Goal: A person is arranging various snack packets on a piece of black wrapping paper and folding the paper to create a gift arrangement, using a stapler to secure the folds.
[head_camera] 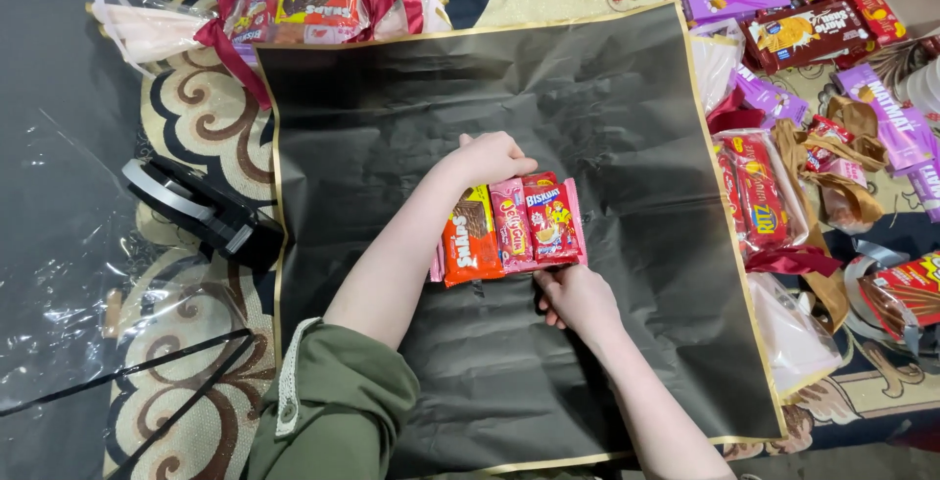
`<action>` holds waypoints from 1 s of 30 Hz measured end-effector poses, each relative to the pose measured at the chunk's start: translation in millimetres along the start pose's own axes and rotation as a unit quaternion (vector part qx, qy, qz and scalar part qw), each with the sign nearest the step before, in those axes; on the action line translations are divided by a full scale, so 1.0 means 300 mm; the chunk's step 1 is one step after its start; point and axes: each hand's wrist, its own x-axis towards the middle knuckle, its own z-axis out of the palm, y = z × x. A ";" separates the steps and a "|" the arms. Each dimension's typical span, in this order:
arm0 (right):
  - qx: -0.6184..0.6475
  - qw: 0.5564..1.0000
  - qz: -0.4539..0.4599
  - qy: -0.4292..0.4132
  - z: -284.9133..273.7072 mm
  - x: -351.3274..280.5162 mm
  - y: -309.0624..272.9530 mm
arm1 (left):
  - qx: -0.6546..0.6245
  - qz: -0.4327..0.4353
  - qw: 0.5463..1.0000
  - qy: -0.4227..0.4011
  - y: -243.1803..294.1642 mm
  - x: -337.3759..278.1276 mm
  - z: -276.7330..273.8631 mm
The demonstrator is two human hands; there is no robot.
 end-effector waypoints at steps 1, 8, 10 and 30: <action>-0.001 1.000 -0.002 0.000 -0.002 -0.011 0.001 | 0.000 -0.001 1.000 0.002 0.038 -0.083 -0.041; -0.048 0.981 -0.117 0.146 0.050 -0.049 0.112 | -0.060 0.040 0.997 0.032 0.032 -0.290 -0.134; -0.091 0.929 -0.220 0.283 0.067 -0.044 0.134 | -0.045 0.028 0.998 0.029 -0.005 -0.258 -0.098; -0.188 0.752 -0.478 0.413 0.073 0.033 0.042 | -0.022 0.063 0.993 0.094 -0.045 -0.175 0.006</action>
